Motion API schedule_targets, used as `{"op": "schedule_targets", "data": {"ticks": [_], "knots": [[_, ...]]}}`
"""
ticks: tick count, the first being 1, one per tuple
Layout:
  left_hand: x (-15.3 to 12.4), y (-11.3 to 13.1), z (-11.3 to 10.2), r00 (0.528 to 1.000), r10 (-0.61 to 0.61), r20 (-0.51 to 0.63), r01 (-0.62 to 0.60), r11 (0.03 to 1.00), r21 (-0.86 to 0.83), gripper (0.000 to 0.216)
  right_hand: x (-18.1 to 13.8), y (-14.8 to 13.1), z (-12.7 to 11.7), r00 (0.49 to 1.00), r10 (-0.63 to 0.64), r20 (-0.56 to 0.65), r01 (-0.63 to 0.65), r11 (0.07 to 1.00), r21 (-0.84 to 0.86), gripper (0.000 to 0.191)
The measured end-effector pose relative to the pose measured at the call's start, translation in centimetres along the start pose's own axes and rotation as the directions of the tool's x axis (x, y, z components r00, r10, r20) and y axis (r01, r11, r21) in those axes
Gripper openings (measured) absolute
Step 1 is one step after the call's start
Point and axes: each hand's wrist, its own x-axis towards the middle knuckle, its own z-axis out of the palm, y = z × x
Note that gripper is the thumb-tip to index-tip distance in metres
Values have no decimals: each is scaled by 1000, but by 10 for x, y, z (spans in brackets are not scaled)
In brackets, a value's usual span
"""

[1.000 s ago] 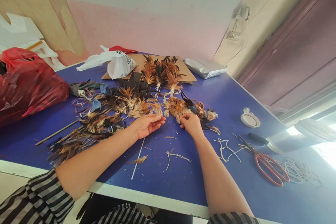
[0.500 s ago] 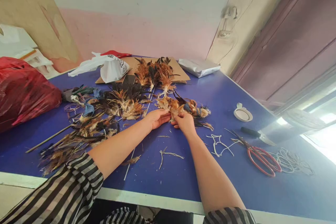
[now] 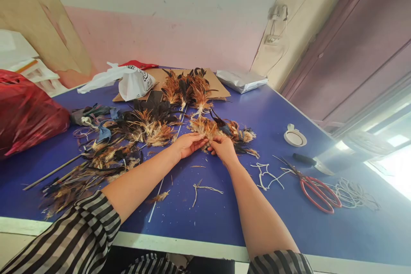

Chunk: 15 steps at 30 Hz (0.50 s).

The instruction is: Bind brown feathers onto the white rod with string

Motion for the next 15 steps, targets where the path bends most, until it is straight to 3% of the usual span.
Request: {"op": "schedule_targets", "data": {"ticks": [4, 8, 15], "knots": [[6, -2, 0, 1000, 14, -22, -14, 1000, -5, 7, 2, 3, 1, 1000, 5, -15, -5, 1000, 2, 9], [5, -1, -1, 1000, 8, -18, -8, 1000, 1, 7, 3, 5, 0, 997, 36, -67, -43, 993, -109, 13], [-2, 2, -3, 1000, -13, 6, 13, 999, -30, 7, -2, -2, -2, 998, 51, -33, -55, 987, -152, 14]]}}
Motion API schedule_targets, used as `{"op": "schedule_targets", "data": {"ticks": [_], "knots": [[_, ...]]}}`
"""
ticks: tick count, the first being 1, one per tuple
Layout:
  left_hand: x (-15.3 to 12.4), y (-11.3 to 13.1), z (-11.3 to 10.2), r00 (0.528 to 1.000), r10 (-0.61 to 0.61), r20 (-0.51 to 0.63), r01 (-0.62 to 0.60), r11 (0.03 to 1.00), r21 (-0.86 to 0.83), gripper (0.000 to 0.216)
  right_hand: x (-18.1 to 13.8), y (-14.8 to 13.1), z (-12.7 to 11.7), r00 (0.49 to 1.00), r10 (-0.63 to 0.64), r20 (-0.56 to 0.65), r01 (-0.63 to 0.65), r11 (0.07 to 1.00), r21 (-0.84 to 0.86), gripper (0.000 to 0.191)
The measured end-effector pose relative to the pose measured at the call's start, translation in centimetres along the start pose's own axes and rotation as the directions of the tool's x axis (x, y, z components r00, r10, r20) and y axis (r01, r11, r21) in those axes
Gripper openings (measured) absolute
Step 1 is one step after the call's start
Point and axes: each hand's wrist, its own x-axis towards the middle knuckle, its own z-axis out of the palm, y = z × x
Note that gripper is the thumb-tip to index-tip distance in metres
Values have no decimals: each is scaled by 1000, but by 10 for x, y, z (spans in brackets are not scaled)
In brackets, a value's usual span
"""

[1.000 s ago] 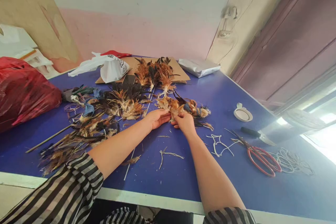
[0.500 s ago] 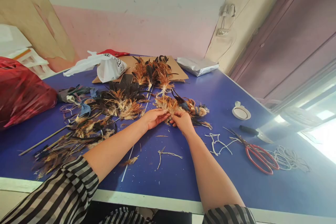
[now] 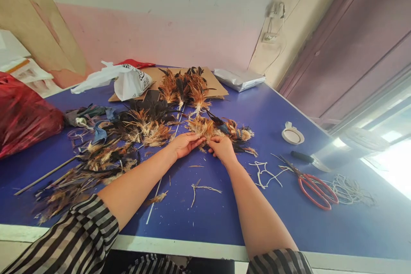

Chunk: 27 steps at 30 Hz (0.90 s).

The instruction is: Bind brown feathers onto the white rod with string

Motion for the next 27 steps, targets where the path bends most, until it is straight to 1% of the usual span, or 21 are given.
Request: {"op": "schedule_targets", "data": {"ticks": [4, 7, 9, 12, 14, 16, 18, 19, 20, 21, 22, 24, 25, 27], "knots": [[2, 1, -3, 997, 38, -66, -39, 999, -21, 8, 3, 3, -1, 998, 26, -51, -20, 993, 114, 18], [6, 2, -6, 990, 82, -115, -86, 996, -26, 9, 5, 4, -4, 997, 45, -65, -26, 963, 269, 21], [7, 1, -7, 987, 90, -135, -94, 995, -17, 10, 6, 3, -6, 996, 48, -75, -16, 926, 377, 23], [8, 3, -8, 986, 91, -143, -87, 996, 31, 14, 4, -1, -9, 997, 14, -77, 26, 869, 494, 27], [6, 5, -8, 983, 111, -149, -97, 990, 99, 17, 2, -4, -11, 998, -21, -64, 53, 842, 537, 28], [3, 10, -6, 963, 210, -168, -170, 959, 227, 18, 0, -6, -12, 998, -43, -48, 62, 828, 558, 28], [-2, 15, -2, 915, 377, -143, -303, 876, 375, 16, -1, -7, -12, 998, -45, -40, 60, 826, 561, 28], [-6, 17, 0, 887, 450, -106, -368, 826, 426, 15, -1, -8, -12, 998, -46, -41, 61, 826, 561, 28], [-9, 18, 4, 868, 492, -69, -412, 790, 453, 15, -2, -9, -11, 998, -48, -44, 64, 825, 561, 28], [-13, 19, 7, 865, 499, -50, -424, 781, 459, 15, -2, -10, -11, 998, -52, -47, 70, 824, 562, 29], [-16, 19, 11, 886, 463, -37, -397, 797, 454, 16, -3, -10, -10, 997, -59, -48, 76, 822, 564, 29], [-24, 18, 18, 949, 313, -30, -275, 871, 407, 16, -5, -12, -7, 997, -77, -33, 82, 823, 563, 28], [-28, 17, 20, 971, 236, -28, -209, 903, 375, 16, -7, -13, -5, 996, -86, -19, 83, 827, 555, 28], [-35, 16, 23, 989, 144, -34, -126, 939, 319, 15, -12, -15, -1, 995, -101, 6, 83, 849, 522, 27]]}}
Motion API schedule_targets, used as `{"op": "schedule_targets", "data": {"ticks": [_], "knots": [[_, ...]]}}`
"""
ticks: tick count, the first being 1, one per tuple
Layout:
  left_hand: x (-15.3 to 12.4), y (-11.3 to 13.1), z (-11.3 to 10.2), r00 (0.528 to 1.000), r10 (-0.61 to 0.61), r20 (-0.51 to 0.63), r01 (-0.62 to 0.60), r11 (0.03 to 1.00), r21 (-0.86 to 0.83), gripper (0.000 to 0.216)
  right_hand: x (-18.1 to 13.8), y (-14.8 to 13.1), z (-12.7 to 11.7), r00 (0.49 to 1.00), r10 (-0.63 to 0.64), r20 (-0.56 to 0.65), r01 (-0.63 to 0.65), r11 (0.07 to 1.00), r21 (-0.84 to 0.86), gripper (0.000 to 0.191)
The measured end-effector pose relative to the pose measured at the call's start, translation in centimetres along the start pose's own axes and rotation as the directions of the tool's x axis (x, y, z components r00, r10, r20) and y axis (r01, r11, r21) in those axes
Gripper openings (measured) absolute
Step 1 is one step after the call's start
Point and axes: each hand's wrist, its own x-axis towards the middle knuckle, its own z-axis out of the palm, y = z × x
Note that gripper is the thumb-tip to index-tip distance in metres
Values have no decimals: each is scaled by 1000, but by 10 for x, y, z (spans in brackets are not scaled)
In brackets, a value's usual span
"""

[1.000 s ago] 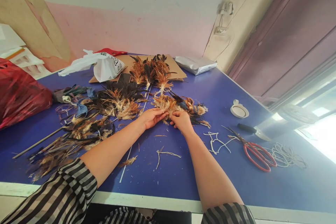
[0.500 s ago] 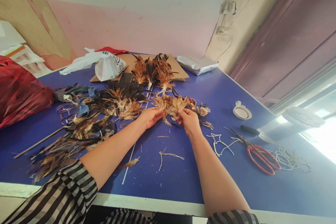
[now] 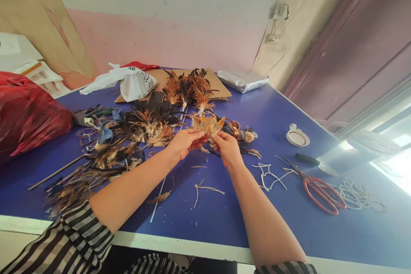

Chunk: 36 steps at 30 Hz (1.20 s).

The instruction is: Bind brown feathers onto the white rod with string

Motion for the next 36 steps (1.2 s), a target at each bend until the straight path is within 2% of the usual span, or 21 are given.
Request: {"op": "schedule_targets", "data": {"ticks": [9, 14, 16, 22, 27, 31, 36], "knots": [[-28, -7, -16, 997, -5, -80, 4, 1000, -19, 16, -25, -4, 32, 994, -62, 86, 84, 955, -286, 25], [-41, -12, -31, 995, -12, -100, 10, 1000, -27, 16, -32, -1, 39, 978, -1, 209, 85, 917, -391, 26], [-44, -13, -36, 995, -8, -101, 6, 1000, -24, 14, -33, 2, 42, 977, 41, 209, 46, 918, -395, 25], [-44, -21, -44, 994, -57, -93, 43, 989, -143, 16, -30, 12, 46, 993, 100, 66, -71, 938, -338, 20], [-44, -23, -45, 991, -74, -111, 56, 986, -158, 13, -30, 17, 46, 986, 127, 107, -96, 961, -259, 24], [-45, -26, -46, 994, -71, -81, 58, 985, -160, 14, -32, 16, 47, 987, 130, 98, -106, 970, -218, 26], [-46, -26, -48, 994, -84, -63, 72, 982, -172, 15, -33, 14, 45, 981, 127, 149, -89, 967, -238, 27]]}}
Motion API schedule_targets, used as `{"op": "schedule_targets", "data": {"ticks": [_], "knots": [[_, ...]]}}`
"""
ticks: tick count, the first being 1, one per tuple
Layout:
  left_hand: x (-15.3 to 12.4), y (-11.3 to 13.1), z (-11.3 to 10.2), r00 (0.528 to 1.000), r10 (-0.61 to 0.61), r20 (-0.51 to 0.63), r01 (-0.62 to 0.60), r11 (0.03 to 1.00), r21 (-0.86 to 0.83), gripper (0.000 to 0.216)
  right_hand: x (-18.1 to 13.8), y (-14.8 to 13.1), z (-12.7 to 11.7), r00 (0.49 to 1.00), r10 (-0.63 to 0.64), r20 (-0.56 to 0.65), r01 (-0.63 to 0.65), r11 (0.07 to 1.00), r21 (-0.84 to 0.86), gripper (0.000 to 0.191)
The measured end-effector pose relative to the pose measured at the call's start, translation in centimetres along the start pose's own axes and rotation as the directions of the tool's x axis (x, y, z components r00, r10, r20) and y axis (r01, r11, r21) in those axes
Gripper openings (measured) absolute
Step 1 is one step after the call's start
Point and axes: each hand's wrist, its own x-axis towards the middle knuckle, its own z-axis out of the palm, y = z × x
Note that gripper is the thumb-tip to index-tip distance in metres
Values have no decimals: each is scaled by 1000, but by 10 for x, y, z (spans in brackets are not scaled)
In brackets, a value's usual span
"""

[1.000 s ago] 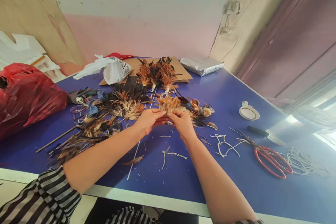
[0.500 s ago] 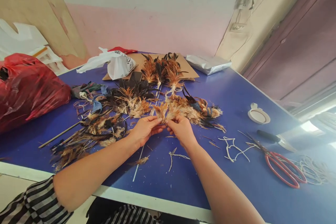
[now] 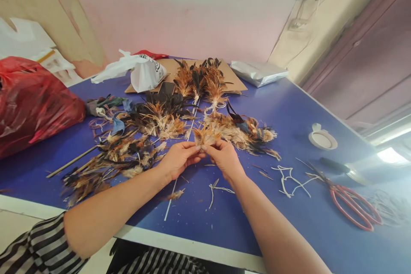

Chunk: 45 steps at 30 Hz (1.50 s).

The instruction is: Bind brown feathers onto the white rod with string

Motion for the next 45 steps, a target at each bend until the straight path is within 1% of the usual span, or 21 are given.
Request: {"op": "schedule_targets", "data": {"ticks": [4, 8, 13, 15, 18, 21, 25, 29, 32, 36, 40, 43, 45], "knots": [[-2, 1, 0, 1000, 3, 22, -3, 1000, -14, 13, 0, 0, -1, 999, -39, 37, 39, 999, -5, 28], [-3, 1, 0, 998, 9, 55, -9, 1000, -12, 10, -1, -2, 0, 998, -55, 38, 54, 998, 31, 24], [-3, -1, -2, 991, 3, 132, -5, 1000, 13, 16, -2, -3, 1, 990, -133, -51, 133, 991, -6, 21], [-2, -2, -2, 987, 11, 158, -16, 999, 31, 18, -2, -2, 2, 985, -160, -65, 161, 987, 8, 20], [-2, -2, -1, 988, 62, 144, -74, 994, 76, 21, -3, -1, 5, 981, -188, -53, 190, 981, 28, 18], [-2, 0, 0, 982, 140, 125, -159, 976, 152, 23, -5, -4, 6, 978, -203, -45, 204, 978, 33, 17], [-5, 2, 0, 953, 260, 156, -290, 932, 219, 20, -9, -10, 6, 975, -216, -51, 215, 976, -25, 19], [-7, 2, -1, 922, 328, 205, -374, 892, 256, 19, -12, -11, 6, 968, -246, -42, 242, 967, -78, 20], [-8, 0, 0, 925, 316, 212, -364, 896, 254, 24, -11, -9, 6, 958, -277, -69, 269, 957, -104, 21], [-12, -2, 4, 940, 282, 191, -317, 929, 190, 29, -10, -6, 6, 943, -316, -99, 300, 942, -152, 26], [-14, -5, 6, 954, 263, 144, -280, 954, 109, 30, -10, -6, 8, 945, -308, -112, 295, 948, -117, 27], [-14, -6, 7, 953, 280, 113, -292, 951, 105, 28, -10, -6, 10, 950, -290, -119, 280, 955, -94, 25], [-12, -7, 6, 946, 301, 118, -316, 939, 138, 27, -10, -6, 11, 952, -283, -119, 272, 957, -102, 23]]}}
